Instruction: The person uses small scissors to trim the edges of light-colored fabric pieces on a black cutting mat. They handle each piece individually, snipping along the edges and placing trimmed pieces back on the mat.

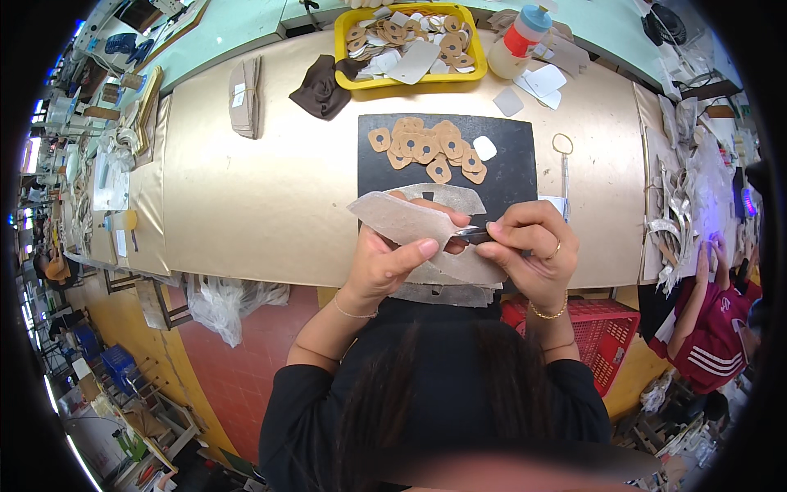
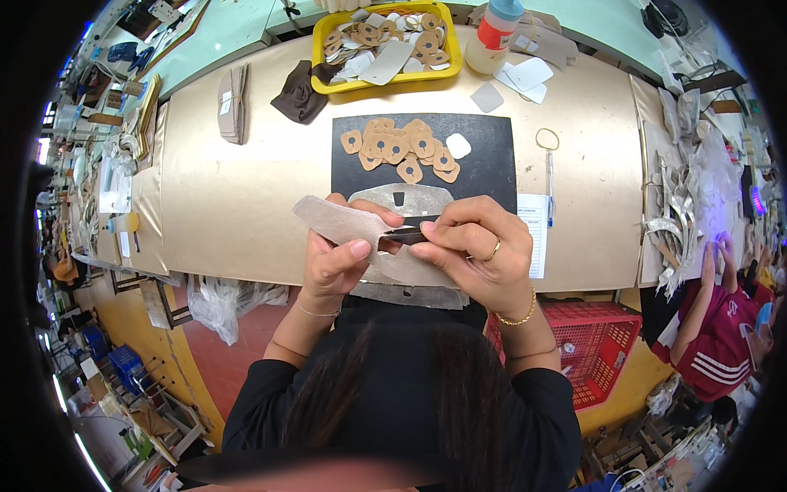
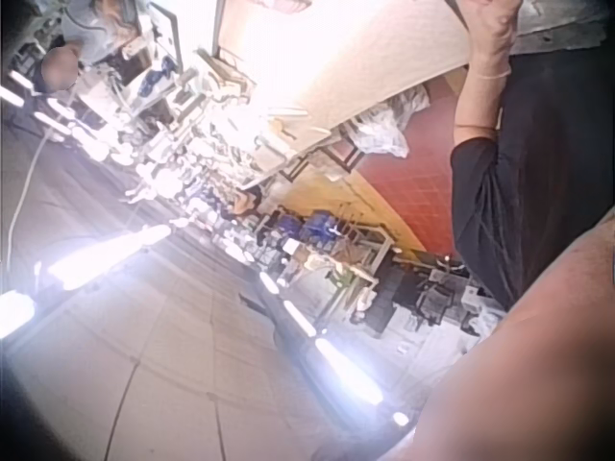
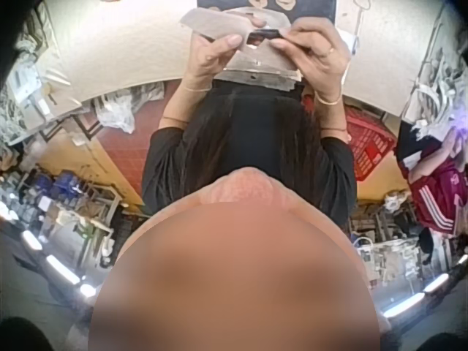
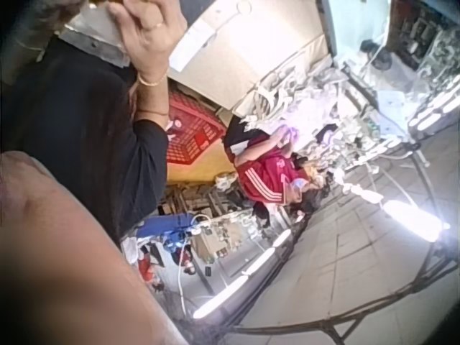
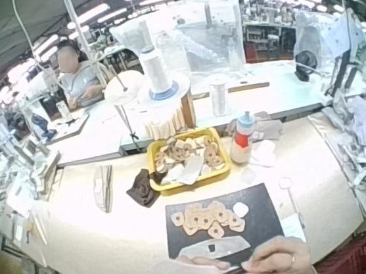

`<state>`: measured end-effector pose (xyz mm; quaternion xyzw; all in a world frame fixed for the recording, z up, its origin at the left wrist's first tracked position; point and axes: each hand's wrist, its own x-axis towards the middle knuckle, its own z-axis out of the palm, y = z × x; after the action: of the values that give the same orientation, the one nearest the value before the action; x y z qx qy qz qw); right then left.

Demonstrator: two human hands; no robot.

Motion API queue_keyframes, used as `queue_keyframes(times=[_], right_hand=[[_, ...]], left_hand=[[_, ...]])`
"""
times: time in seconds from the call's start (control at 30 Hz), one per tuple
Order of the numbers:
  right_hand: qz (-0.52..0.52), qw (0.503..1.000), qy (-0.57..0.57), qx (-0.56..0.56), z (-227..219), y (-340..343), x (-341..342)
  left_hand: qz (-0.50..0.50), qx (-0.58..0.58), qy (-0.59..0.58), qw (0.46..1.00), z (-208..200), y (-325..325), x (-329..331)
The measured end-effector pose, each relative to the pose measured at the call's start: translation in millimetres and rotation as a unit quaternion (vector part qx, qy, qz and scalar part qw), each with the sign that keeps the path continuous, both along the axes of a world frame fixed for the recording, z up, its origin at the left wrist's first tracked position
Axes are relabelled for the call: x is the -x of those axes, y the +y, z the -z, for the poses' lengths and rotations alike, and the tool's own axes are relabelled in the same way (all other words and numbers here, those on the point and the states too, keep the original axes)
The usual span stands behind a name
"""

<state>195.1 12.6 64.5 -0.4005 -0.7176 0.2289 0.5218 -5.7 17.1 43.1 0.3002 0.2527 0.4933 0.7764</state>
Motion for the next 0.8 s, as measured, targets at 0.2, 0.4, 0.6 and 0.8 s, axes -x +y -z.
queue_keyframes(times=[0.2, 0.4, 0.6, 0.8], right_hand=[[0.006, 1.000, 0.019, 0.010, 3.1, -0.7, -2.6], [0.086, 0.989, 0.083, 0.089, 13.2, -9.5, 4.0], [0.035, 0.942, 0.270, 0.195, 25.1, -8.6, 38.3], [0.030, 0.989, 0.078, 0.120, 22.2, -5.3, 17.0]], left_hand=[[0.000, -0.016, 0.007, 1.000, -2.5, 0.9, -1.8], [-0.152, -0.072, 0.125, 0.978, -0.3, -6.1, -8.1], [-0.160, -0.280, 0.155, 0.934, 5.8, -2.8, -10.0], [-0.002, -0.057, -0.198, 0.979, -4.6, 2.4, 9.7]])
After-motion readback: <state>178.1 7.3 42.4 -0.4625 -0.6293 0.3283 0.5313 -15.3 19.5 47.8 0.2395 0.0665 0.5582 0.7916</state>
